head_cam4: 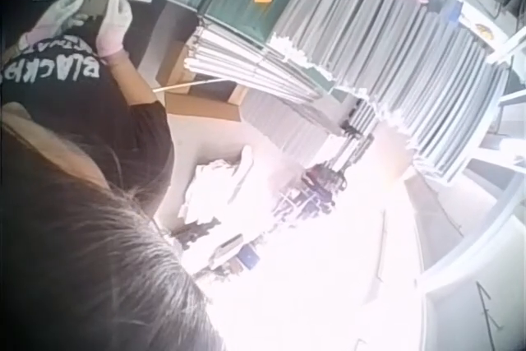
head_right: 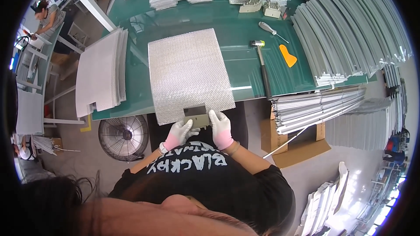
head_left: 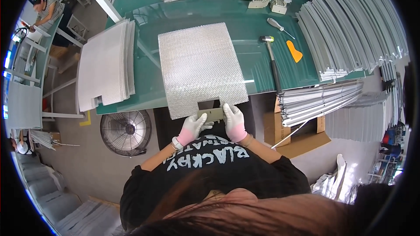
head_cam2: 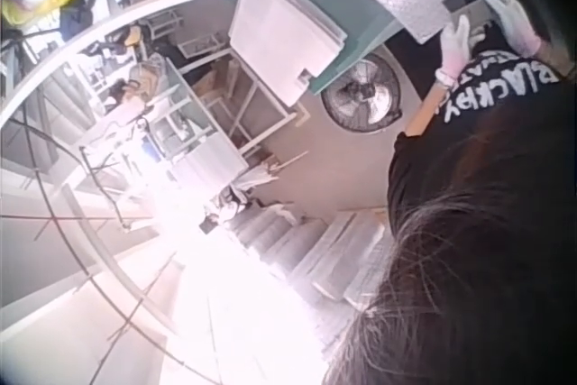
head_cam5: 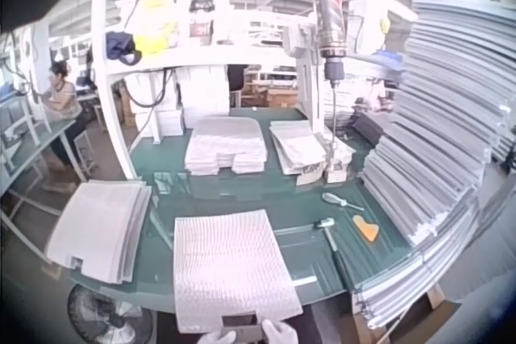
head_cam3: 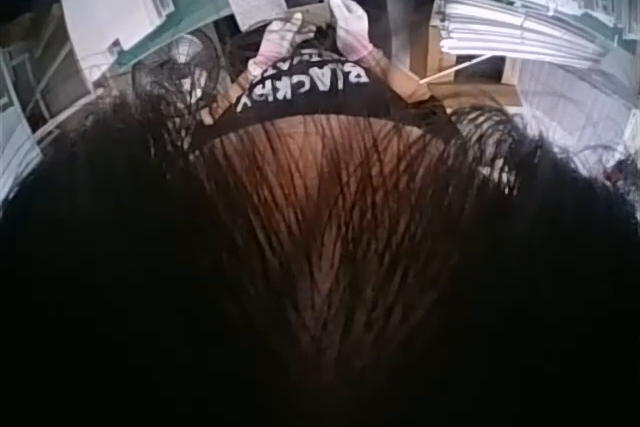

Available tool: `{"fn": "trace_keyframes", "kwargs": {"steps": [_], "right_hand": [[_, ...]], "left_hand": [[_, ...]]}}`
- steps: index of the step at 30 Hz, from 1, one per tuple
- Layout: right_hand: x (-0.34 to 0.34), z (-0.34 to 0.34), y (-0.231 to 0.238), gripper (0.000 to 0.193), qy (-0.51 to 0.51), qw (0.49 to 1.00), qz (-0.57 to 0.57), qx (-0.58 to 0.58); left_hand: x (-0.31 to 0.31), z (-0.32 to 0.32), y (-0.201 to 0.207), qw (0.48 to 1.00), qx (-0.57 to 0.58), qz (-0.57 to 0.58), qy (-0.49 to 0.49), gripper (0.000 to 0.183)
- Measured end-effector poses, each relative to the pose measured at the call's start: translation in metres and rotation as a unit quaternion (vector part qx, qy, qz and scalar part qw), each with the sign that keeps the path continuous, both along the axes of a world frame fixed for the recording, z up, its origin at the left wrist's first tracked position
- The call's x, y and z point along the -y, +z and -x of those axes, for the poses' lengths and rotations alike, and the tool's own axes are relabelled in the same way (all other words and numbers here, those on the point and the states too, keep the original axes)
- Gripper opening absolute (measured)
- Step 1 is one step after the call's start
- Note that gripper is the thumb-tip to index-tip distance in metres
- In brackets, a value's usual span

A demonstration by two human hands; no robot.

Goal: Assemble a metal frame around a mesh filter and secure it using a drill and hammer.

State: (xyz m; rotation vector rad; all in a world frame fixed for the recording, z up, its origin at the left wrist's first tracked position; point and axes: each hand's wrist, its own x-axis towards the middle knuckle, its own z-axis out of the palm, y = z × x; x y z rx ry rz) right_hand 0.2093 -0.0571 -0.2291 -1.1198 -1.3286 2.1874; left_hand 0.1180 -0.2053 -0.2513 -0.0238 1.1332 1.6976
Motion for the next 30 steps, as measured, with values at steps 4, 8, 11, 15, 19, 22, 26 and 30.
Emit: {"fn": "trace_keyframes", "kwargs": {"steps": [4, 8, 11, 15, 19, 22, 26, 30], "right_hand": [[0.0, -0.002, -0.005, 0.025, 0.012, 1.0, -0.009, 0.005], [0.0, -0.004, -0.016, 0.023, 0.009, 0.999, 0.027, -0.018], [0.0, -0.004, -0.019, 0.021, -0.01, 0.994, 0.085, -0.061], [-0.001, -0.005, -0.023, 0.016, -0.01, 0.979, 0.159, -0.124], [-0.003, -0.006, -0.022, 0.011, -0.026, 0.956, 0.236, -0.17], [-0.008, -0.006, -0.029, 0.012, -0.011, 0.955, 0.243, -0.172], [-0.008, -0.009, -0.026, 0.021, 0.018, 0.97, 0.202, -0.134], [-0.002, -0.012, -0.018, 0.043, 0.132, 0.985, 0.091, -0.056]], "left_hand": [[0.0, 0.002, 0.003, 0.999, -0.036, 0.025, -0.012, 0.035], [-0.001, 0.0, 0.0, 0.999, -0.042, 0.025, -0.015, 0.035], [-0.004, -0.002, 0.002, 0.999, -0.02, 0.022, 0.013, 0.035], [-0.003, 0.001, -0.001, 1.0, -0.023, 0.012, -0.002, 0.036], [-0.008, -0.001, 0.003, 1.0, -0.004, 0.005, -0.002, 0.038], [-0.007, 0.0, -0.005, 0.999, 0.025, -0.029, -0.006, 0.037], [0.001, 0.002, 0.004, 0.993, 0.052, -0.1, -0.016, 0.039], [0.014, 0.015, 0.019, 0.982, 0.067, -0.165, -0.065, 0.046]]}}
